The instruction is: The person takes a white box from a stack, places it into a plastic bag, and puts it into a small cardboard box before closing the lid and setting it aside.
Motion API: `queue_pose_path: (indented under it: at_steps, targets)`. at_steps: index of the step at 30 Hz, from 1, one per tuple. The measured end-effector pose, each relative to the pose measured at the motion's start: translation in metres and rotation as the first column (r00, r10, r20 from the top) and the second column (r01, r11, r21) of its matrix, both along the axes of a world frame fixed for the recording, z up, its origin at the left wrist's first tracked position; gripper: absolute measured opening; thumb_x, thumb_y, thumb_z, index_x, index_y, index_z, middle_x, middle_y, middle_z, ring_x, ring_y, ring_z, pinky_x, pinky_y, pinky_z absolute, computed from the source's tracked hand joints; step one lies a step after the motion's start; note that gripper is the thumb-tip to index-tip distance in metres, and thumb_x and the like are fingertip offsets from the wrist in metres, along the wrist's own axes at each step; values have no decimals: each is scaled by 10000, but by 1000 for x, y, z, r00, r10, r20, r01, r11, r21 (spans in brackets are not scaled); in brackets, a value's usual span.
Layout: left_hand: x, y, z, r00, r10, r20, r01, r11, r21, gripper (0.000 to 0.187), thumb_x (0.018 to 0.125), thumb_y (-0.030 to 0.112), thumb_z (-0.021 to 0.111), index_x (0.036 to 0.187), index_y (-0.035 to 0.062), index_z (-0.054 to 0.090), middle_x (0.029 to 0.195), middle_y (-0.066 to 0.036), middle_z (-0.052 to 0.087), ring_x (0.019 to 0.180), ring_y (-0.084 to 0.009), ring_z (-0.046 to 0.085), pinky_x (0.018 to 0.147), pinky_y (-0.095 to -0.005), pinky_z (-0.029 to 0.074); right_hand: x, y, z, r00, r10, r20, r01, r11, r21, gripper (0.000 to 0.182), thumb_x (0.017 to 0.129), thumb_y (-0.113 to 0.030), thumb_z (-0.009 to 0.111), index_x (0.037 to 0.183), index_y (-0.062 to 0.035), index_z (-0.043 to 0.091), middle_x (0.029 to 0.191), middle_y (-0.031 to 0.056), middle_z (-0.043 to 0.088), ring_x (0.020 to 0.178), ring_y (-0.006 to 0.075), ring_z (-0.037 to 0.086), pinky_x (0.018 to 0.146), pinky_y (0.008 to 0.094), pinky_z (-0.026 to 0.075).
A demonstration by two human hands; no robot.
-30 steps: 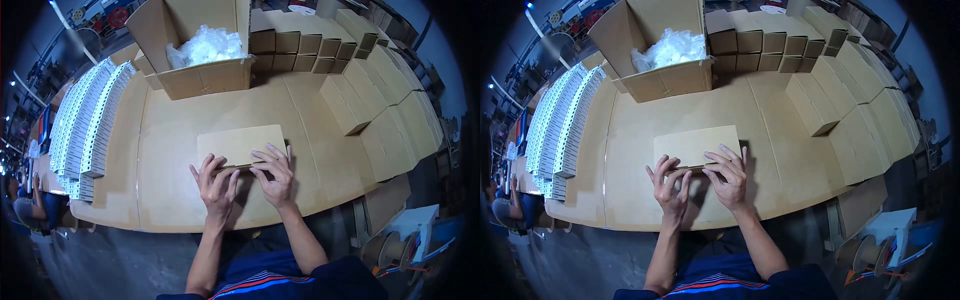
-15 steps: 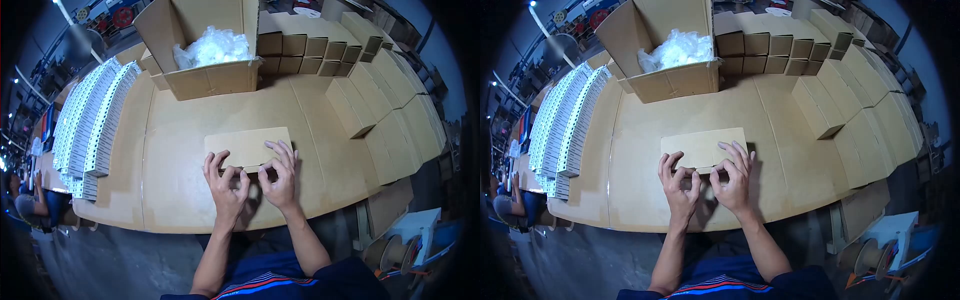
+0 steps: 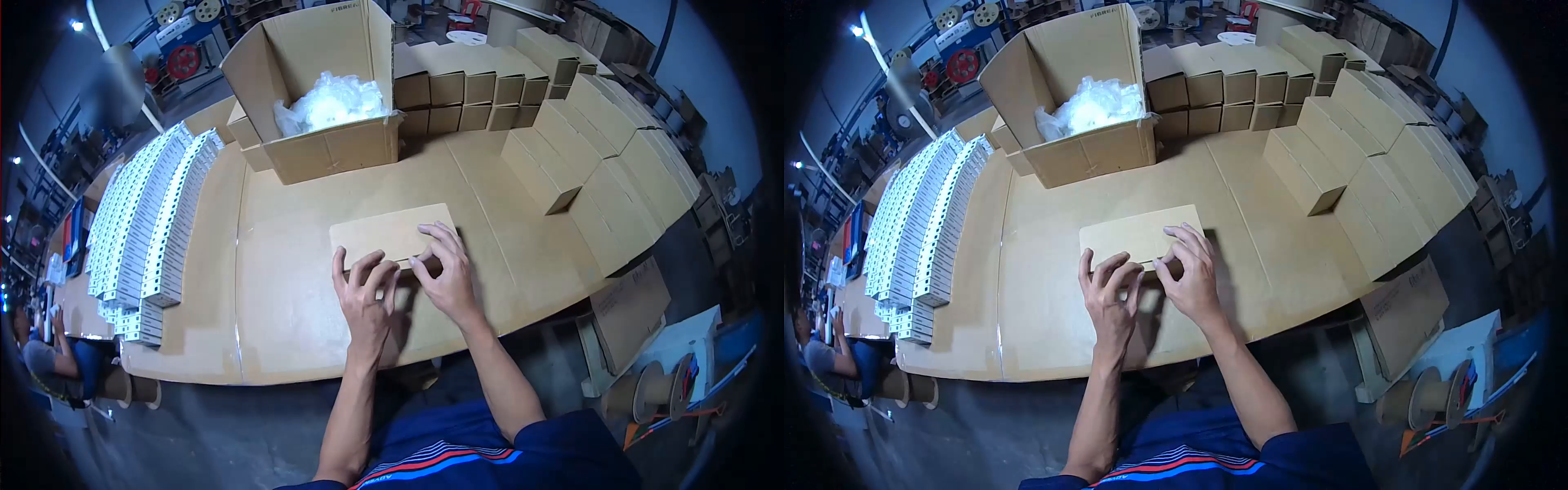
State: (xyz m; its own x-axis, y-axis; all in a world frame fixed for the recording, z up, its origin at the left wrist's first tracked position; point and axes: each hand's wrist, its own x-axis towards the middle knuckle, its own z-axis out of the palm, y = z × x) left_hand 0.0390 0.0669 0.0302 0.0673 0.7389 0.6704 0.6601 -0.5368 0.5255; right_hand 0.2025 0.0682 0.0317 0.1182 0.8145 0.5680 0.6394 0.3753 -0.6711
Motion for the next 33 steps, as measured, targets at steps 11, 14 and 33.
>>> queue_pose_path:
  at_steps: [11, 14, 33]
  targets:
    - [2, 0, -9, 999, 47, 21, -48, 998, 42, 144, 828, 89, 806, 951, 117, 738, 1133, -31, 706, 1305, -380, 529, 1168, -541, 368, 11, 0, -5, 995, 66, 77, -67, 998, 7, 179, 834, -206, 811, 925, -90, 709, 1344, 105, 662, 1372, 380, 505, 1151, 509, 369]
    - [3, 0, -7, 999, 51, -11, -50, 998, 43, 160, 827, 86, 804, 969, 117, 736, 1144, -31, 710, 1314, -379, 524, 1165, -535, 372, 13, -3, -7, 991, 89, 96, -88, 996, -13, 177, 820, -196, 824, 939, -106, 728, 1350, 94, 667, 1380, 380, 495, 1153, 505, 375]
    - [-22, 22, 6, 996, 80, 44, -70, 981, -183, 315, 706, 237, 917, 921, 87, 742, 981, -39, 739, 1058, -255, 590, 945, -386, 472, 21, 9, 7, 992, -95, 88, 99, 994, -49, 424, 710, -176, 918, 966, -31, 613, 1387, 151, 625, 1199, 337, 621, 997, 435, 519]
